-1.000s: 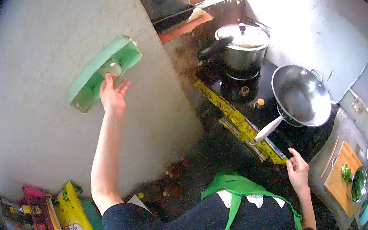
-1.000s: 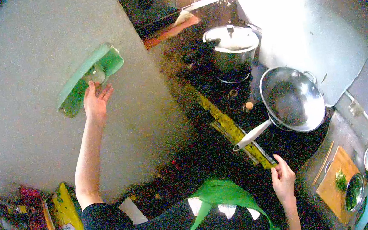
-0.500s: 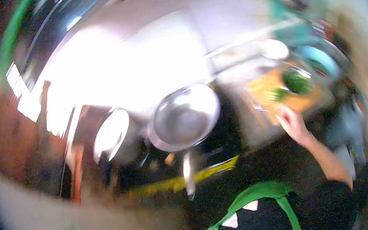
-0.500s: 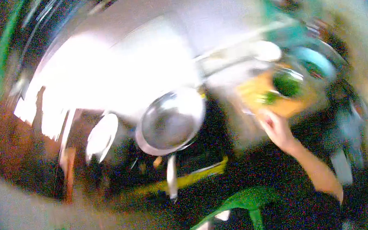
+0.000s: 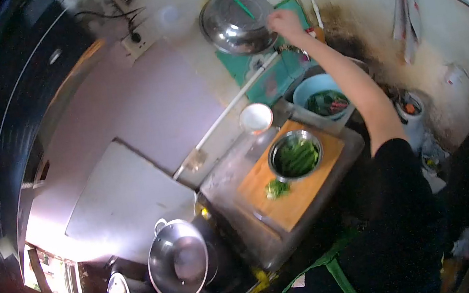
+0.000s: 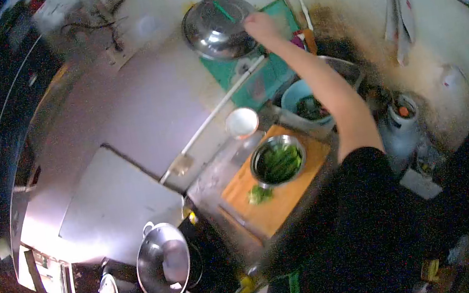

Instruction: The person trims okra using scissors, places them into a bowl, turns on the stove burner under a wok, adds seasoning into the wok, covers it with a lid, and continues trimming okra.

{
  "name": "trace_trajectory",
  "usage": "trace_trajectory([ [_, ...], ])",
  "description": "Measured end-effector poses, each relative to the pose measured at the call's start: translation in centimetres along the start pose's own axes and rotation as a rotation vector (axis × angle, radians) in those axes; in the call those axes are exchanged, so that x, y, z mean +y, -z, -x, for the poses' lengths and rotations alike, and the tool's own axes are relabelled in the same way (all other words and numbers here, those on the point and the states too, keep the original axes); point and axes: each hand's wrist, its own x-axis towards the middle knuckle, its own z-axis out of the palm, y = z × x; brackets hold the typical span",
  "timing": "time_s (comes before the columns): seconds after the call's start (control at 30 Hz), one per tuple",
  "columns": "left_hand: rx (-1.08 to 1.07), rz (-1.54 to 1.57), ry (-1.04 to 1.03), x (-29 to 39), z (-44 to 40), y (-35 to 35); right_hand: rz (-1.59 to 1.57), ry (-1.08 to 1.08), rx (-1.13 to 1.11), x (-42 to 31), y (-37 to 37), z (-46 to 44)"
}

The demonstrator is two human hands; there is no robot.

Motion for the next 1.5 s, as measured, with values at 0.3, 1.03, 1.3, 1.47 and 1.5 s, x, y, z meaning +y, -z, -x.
trace_trajectory([
  [0.3,0.065,0.001,0.049,-0.1,-2.0,-20.0,0.309,0.194,0.066,2.8,-9.0,-10.3],
  [1.03,0.259,0.275,0.387,-19.4,-0.9,-15.2,0.361,0.147,-0.547,-2.0,-3.7,-27.6],
  [1.3,0.157,0.781,0.375,-43.6,10.4,-8.4,0.013,-0.216,-0.827,7.2,-0.5,-14.6],
  [1.47,0.599,0.565,0.788,-35.1,11.9,-10.4,-0.17,-0.063,-0.743,7.3,-4.4,3.7],
  [1.5,0.532,0.518,0.836,-35.2,13.3,-9.5,-0.325,-0.134,-0.804,6.2,-6.0,6.3],
])
